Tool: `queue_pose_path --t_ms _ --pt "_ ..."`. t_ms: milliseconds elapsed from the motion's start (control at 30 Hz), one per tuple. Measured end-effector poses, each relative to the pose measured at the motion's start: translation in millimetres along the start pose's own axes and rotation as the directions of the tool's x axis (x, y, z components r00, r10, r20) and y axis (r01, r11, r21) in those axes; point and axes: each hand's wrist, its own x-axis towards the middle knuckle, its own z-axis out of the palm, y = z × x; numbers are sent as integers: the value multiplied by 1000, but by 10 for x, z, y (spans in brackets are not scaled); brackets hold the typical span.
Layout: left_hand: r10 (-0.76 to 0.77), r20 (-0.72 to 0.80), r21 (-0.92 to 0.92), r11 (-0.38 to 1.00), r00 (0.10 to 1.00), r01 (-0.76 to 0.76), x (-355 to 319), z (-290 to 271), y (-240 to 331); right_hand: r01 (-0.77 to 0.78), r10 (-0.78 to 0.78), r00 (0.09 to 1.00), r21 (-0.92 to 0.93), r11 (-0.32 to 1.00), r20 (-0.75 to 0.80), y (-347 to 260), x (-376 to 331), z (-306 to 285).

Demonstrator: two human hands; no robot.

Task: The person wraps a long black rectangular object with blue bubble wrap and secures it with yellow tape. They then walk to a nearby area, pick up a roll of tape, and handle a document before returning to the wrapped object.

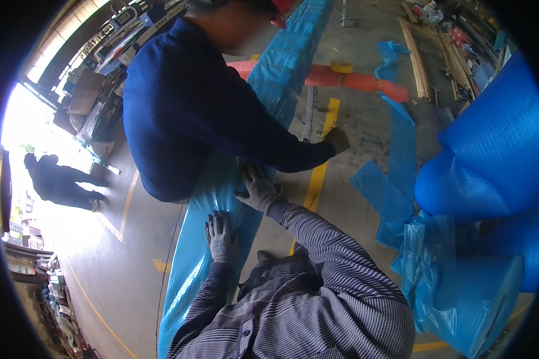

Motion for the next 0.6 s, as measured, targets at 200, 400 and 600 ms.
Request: queue_pose_path --t_ms 200,400,600 --pt "0 -9 -13 1000 1000 0 -2 20 -3 -57 56 995 20 998 82 -19 -4 -35" --pt "14 -32 -11 1000 999 -15 -16 29 -12 -58 54 997 83 995 60 -18 -17 -56" --pt "12 -20 -5 1000 1000 -12 -13 32 -17 -54 50 997 55 997 60 -20 -22 -58"
